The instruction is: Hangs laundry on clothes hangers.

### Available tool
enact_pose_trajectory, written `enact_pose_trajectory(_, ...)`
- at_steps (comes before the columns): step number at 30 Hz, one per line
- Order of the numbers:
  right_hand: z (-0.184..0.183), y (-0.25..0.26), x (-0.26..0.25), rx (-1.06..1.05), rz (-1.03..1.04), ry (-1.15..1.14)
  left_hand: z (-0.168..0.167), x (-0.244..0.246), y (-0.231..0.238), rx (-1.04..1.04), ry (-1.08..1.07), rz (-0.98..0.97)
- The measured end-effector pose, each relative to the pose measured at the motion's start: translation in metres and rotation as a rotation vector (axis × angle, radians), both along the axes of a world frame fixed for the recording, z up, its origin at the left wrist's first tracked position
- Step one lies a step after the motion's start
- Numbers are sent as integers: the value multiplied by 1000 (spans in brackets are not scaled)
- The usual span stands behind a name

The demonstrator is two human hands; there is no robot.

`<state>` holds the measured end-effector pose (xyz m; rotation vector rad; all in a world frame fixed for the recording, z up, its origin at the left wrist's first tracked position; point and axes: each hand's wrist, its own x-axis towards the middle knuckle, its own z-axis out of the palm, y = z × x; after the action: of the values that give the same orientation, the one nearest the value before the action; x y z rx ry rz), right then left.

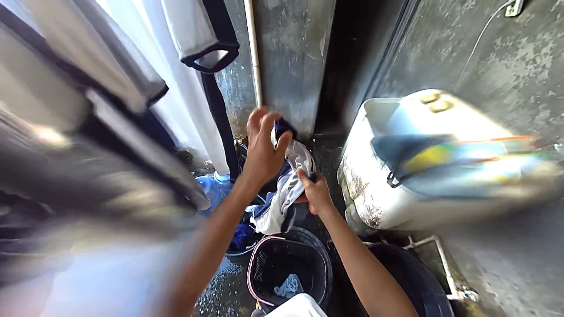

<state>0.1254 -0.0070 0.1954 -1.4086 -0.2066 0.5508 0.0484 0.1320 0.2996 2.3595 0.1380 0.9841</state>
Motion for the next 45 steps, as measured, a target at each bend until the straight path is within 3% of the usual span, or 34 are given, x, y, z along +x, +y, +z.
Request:
enact_pose_trajectory(2, 15, 2, 4, 117, -41, 148, -47, -29, -17, -26, 7, 12)
enact_pose_trajectory(5, 29, 2, -4, 195, 40, 207, -134, -55, -40, -272, 303, 66)
enact_pose_trajectory(7, 31, 4, -10, 185, 103, 221, -187, -57, -30, -372, 336, 144)
enact_pose_trajectory(9, 27, 1, -9, 119, 145, 148, -209, -61, -9, -519, 369, 111)
enact_pose_trajectory(11, 16, -10, 0, 10, 129, 3, -207, -72, 9, -813, 366, -26)
enact_pose_trajectory(14, 0, -36, 19, -182, 71, -261, -176, -90, 24, -1286, 203, -267)
enact_pose_trajectory(16, -3, -55, 22, -369, 52, -425, -147, -92, 26, -1395, 133, -317)
enact_pose_trajectory(19, -1, -78, 13, -760, 94, -585, -115, -74, 16, -1469, 24, -149)
enact_pose_trajectory(22, -3, -98, 0, -889, 132, -636, -97, -64, 5, -1520, -78, -121)
enact_pose_trajectory(28, -9, -145, -20, -641, -282, -956, -53, -79, -15, -1263, -113, -276)
enact_pose_trajectory(33, -26, -148, -12, -513, -207, -787, -40, -48, 0, -1100, -9, -323)
enact_pose_trajectory(36, -11, -146, -10, -537, 64, -798, -18, -38, 2, -954, 43, -514)
enact_pose_trajectory(38, -19, -144, 4, -425, 336, -905, -9, -31, 12, -716, 136, -664)
enact_pose_trajectory(40, -16, -145, 21, -464, 510, -853, 0, -21, 30, -372, 264, -720)
enact_pose_trajectory(43, 29, -153, 34, -709, 432, -800, 24, -19, 35, 234, 562, -486)
enact_pose_trajectory(45, 62, -156, 23, -775, 224, -831, 40, -26, 21, 438, 615, -257)
